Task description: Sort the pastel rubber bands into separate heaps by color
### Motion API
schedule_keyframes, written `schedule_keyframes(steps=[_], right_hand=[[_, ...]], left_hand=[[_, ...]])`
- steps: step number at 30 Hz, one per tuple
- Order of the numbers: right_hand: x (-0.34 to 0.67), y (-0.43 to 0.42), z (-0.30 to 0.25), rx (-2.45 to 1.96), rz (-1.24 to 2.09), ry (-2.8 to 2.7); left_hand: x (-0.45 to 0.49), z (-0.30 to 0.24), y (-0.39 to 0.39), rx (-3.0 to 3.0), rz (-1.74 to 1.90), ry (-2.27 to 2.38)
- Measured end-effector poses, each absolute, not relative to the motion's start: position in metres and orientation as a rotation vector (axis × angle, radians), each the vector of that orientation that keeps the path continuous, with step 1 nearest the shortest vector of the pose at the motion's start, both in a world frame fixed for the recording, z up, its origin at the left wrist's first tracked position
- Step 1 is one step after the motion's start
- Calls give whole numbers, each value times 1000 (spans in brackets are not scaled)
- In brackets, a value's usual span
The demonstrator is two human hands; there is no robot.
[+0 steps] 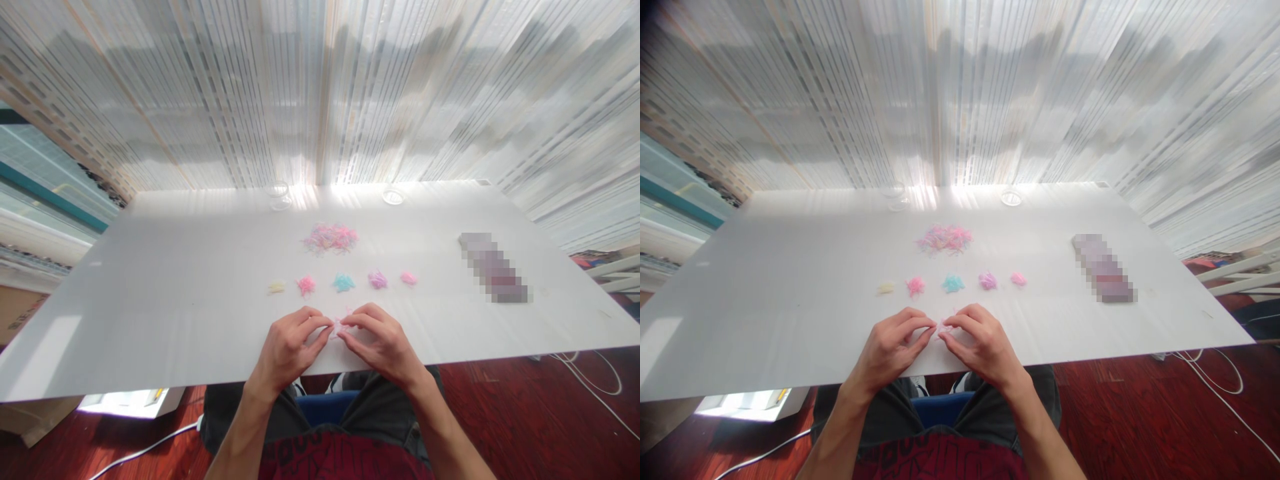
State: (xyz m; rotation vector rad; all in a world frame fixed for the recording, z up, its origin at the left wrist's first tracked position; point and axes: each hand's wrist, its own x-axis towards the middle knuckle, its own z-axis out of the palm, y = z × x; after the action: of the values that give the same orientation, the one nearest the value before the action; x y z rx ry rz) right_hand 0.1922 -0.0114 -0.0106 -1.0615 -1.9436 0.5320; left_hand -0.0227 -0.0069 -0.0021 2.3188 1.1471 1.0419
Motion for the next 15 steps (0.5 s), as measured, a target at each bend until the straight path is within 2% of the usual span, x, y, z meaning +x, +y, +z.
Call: schedule_keyframes(steps=[15], right_hand=[[193,-11,-14,-1059,524,-1957]], left_hand=[[-23,-2,-7,2296,1048,1129]])
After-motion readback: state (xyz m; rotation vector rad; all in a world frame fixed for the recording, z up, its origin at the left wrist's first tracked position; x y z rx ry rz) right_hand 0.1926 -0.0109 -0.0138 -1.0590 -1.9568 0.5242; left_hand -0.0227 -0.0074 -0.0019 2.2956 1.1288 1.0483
